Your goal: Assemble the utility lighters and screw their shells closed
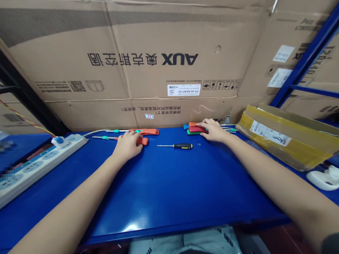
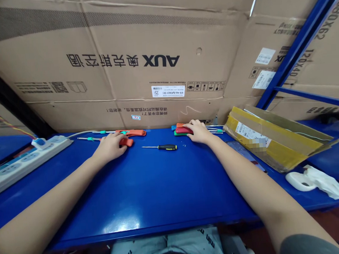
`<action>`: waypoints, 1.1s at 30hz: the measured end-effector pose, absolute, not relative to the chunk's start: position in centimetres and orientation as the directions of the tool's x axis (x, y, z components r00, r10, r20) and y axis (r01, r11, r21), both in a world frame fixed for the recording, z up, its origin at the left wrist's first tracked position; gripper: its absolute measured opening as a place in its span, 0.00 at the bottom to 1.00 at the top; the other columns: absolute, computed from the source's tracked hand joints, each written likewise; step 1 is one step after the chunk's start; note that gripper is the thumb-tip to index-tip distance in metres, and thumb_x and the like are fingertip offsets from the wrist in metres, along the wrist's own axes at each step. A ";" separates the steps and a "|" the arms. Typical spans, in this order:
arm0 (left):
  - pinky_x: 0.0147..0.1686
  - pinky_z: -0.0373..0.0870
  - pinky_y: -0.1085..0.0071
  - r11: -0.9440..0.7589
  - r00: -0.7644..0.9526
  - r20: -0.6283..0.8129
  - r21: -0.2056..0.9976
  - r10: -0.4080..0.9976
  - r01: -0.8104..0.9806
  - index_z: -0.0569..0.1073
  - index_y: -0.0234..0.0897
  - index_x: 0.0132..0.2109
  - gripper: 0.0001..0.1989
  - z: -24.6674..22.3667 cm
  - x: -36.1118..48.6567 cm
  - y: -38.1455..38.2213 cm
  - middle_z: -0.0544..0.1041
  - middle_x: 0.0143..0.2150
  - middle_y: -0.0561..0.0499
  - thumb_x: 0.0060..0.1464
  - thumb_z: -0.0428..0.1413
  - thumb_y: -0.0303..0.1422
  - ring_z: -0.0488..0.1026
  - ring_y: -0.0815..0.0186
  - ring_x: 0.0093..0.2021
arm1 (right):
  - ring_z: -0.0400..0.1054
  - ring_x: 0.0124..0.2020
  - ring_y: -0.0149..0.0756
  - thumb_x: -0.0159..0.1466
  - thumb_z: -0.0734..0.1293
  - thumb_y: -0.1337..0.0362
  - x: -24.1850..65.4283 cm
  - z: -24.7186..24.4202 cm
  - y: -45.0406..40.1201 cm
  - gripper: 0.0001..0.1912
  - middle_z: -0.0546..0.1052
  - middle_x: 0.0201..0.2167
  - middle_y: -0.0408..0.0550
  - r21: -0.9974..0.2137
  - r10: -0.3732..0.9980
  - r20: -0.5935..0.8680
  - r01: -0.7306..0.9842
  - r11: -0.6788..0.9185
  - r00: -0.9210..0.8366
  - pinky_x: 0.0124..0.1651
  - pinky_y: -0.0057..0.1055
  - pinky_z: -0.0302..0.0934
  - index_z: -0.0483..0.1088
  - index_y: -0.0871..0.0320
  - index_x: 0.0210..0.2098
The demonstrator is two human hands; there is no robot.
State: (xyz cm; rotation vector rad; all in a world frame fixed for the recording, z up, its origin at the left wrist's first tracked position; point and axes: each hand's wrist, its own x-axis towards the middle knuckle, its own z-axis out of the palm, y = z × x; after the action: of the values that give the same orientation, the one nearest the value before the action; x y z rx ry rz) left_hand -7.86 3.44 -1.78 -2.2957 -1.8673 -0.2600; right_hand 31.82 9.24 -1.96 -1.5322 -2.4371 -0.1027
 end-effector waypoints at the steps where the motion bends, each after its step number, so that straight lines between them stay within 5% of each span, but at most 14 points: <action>1: 0.51 0.68 0.52 -0.202 0.201 0.241 -0.023 0.949 0.979 0.76 0.37 0.52 0.18 -1.7 -7.8 3.4 0.76 0.54 0.39 0.56 0.51 0.32 0.70 0.45 0.58 | 0.64 0.54 0.55 0.63 0.67 0.63 31.7 -1.9 9.0 0.30 0.72 0.51 0.59 -0.069 0.874 0.253 0.893 0.444 -0.415 0.56 0.51 0.60 0.68 0.54 0.65; 14: 0.52 0.69 0.48 -0.232 0.234 0.180 -0.031 0.955 0.972 0.73 0.35 0.58 0.23 -1.7 -8.3 3.6 0.75 0.58 0.37 0.56 0.48 0.28 0.70 0.42 0.60 | 0.64 0.57 0.55 0.65 0.65 0.60 29.7 -0.6 7.0 0.26 0.71 0.56 0.60 -0.102 0.849 0.331 0.879 0.466 -0.411 0.59 0.51 0.61 0.67 0.58 0.62; 19: 0.50 0.70 0.54 -0.342 0.342 0.116 -0.014 0.933 0.939 0.74 0.35 0.49 0.18 -1.2 -8.9 3.8 0.75 0.54 0.36 0.51 0.53 0.31 0.74 0.44 0.55 | 0.65 0.59 0.50 0.68 0.64 0.60 26.7 0.0 4.1 0.23 0.70 0.56 0.58 -0.136 0.726 0.374 0.740 0.658 -0.577 0.63 0.49 0.60 0.66 0.56 0.62; 24: 0.43 0.70 0.64 -0.476 0.474 0.048 0.078 0.879 0.876 0.71 0.40 0.36 0.09 -0.5 -8.2 2.8 0.78 0.40 0.46 0.45 0.53 0.28 0.77 0.54 0.43 | 0.65 0.58 0.48 0.69 0.64 0.62 24.1 0.7 0.0 0.21 0.70 0.57 0.57 -0.178 0.622 0.324 0.599 0.781 -0.713 0.61 0.50 0.61 0.66 0.54 0.61; 28: 0.32 0.66 0.66 -0.521 0.522 0.034 0.144 0.852 0.841 0.70 0.41 0.36 0.09 -0.1 -6.8 1.2 0.78 0.36 0.49 0.45 0.52 0.28 0.76 0.56 0.35 | 0.65 0.58 0.48 0.69 0.64 0.61 23.0 0.9 -2.5 0.20 0.71 0.57 0.56 -0.236 0.610 0.293 0.562 0.793 -0.736 0.62 0.50 0.60 0.67 0.52 0.60; 33: 0.32 0.64 0.67 -0.611 0.616 0.048 0.208 0.786 0.764 0.70 0.41 0.38 0.09 -0.1 -5.1 -0.2 0.78 0.37 0.50 0.47 0.52 0.27 0.75 0.57 0.37 | 0.67 0.58 0.47 0.71 0.63 0.61 22.6 -0.8 -3.3 0.17 0.72 0.56 0.54 -0.316 0.636 0.298 0.555 0.770 -0.712 0.60 0.48 0.62 0.69 0.51 0.58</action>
State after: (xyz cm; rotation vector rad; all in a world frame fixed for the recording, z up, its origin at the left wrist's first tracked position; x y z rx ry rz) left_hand -5.14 -0.15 -0.05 -2.9722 -1.4379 -0.2234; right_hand 22.57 -3.32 -0.81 -0.9055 -2.5732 0.2852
